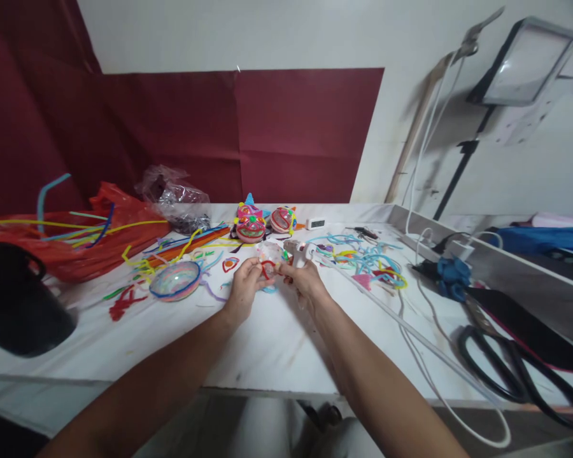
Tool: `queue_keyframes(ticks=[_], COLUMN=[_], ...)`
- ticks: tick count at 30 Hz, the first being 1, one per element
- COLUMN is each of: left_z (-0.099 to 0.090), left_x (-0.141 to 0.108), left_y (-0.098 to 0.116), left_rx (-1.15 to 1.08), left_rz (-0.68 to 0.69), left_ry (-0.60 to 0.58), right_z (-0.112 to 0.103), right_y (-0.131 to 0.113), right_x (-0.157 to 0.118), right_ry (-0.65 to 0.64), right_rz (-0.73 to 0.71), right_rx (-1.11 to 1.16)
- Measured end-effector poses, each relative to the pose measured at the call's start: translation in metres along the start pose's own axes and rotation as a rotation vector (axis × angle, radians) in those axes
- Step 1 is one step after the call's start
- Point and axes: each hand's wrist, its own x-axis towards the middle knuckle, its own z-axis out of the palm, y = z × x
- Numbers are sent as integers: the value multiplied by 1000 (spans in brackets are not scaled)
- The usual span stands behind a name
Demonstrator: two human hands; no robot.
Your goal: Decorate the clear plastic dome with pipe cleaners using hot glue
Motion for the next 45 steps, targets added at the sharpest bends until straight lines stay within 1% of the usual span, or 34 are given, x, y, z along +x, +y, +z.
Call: queue_keyframes(ticks=[10, 13, 18, 22, 27, 34, 40, 45], left_z=[-1, -1, 0, 0, 0, -1, 0, 1], left_x=[-1, -1, -3, -4, -4, -3, -3, -4], left_y=[0, 1, 4, 5, 5, 5, 5, 6], left_rx=[51, 56, 35, 37, 45, 47, 41, 45], left_rz=[4, 7, -4, -11, -9, 9, 2, 2], left_ry=[-1, -6, 3, 6, 6, 5, -2, -8], right_z=[2, 1, 1, 1, 1, 1, 2, 1], right_y=[-10, -10, 3, 16, 20, 17, 10, 4], right_x=[-8, -8, 1, 8, 10, 7, 1, -1], right_ry=[14, 15, 1, 3, 4, 3, -6, 14], right_rz=[17, 15, -52, -75, -80, -107, -97, -84], right_rx=[43, 59, 85, 108, 101, 103, 119, 80])
